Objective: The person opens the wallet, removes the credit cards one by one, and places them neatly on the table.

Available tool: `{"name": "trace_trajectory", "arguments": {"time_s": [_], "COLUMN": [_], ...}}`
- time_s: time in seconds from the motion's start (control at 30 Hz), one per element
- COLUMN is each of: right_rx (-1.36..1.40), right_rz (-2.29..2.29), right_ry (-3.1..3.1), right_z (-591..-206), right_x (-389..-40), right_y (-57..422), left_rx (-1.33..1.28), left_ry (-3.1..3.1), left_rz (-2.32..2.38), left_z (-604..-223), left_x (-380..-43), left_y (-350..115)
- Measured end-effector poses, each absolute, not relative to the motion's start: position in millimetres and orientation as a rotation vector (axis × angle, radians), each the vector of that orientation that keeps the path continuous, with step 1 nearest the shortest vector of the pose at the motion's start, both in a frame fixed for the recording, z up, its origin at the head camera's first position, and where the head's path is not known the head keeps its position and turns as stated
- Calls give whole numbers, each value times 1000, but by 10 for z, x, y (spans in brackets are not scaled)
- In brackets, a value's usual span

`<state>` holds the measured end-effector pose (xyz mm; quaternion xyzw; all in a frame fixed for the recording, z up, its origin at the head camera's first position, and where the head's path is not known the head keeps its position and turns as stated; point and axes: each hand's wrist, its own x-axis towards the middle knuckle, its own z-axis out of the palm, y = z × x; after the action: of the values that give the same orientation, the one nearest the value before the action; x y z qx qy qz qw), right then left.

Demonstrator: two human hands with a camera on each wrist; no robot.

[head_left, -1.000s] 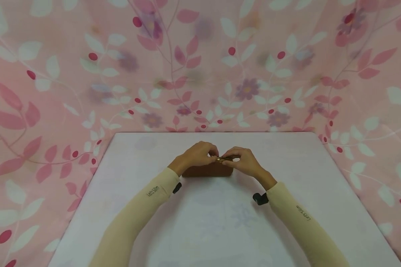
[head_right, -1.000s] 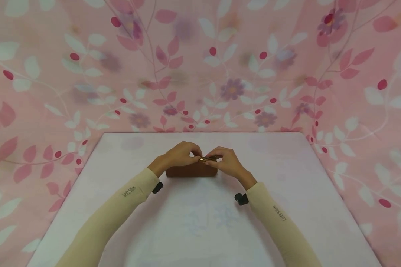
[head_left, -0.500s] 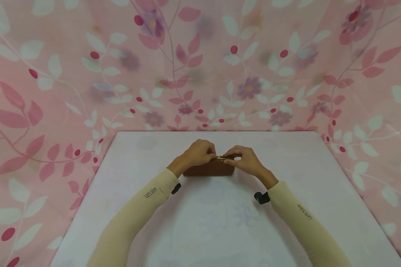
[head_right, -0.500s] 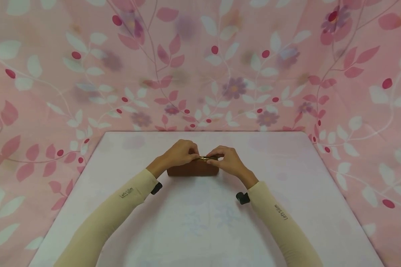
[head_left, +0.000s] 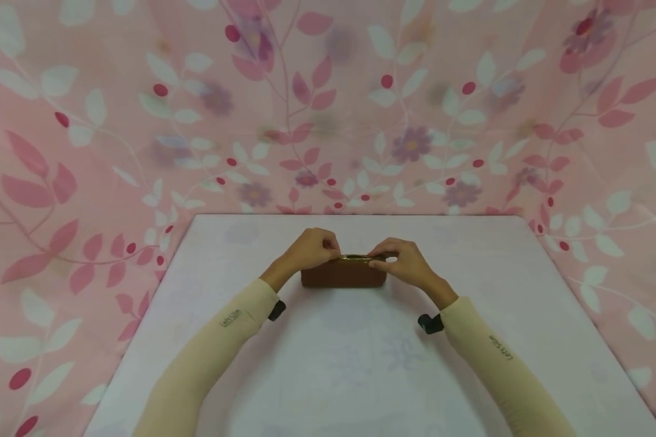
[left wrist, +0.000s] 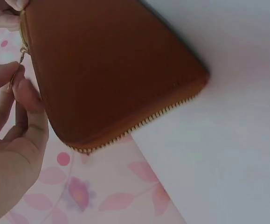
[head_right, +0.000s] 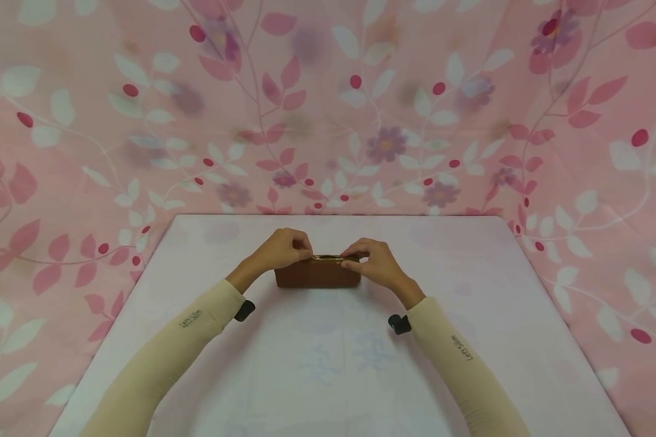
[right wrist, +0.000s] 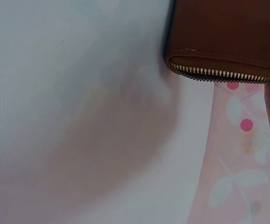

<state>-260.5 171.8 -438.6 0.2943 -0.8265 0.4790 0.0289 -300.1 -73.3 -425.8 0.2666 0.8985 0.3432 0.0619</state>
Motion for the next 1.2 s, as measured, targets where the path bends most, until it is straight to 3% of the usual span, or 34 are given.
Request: {"name": "trace_trajectory", "arguments": {"time_s": [0.57, 1.2], "right_rx": [899, 919], "right_rz": [1492, 1525], "right_ry": [-2550, -2572], "right_z": [-4399, -4386], "right_x": [-2621, -2613], "right_y": [1693, 1721], "left_rx": [435, 531], "left_ry": [2300, 2307], "left_rz": [1648, 1557], "left_z": [-4373, -4455], "left_x": [-3050, -3045], "left_y": [-786, -1011]}}
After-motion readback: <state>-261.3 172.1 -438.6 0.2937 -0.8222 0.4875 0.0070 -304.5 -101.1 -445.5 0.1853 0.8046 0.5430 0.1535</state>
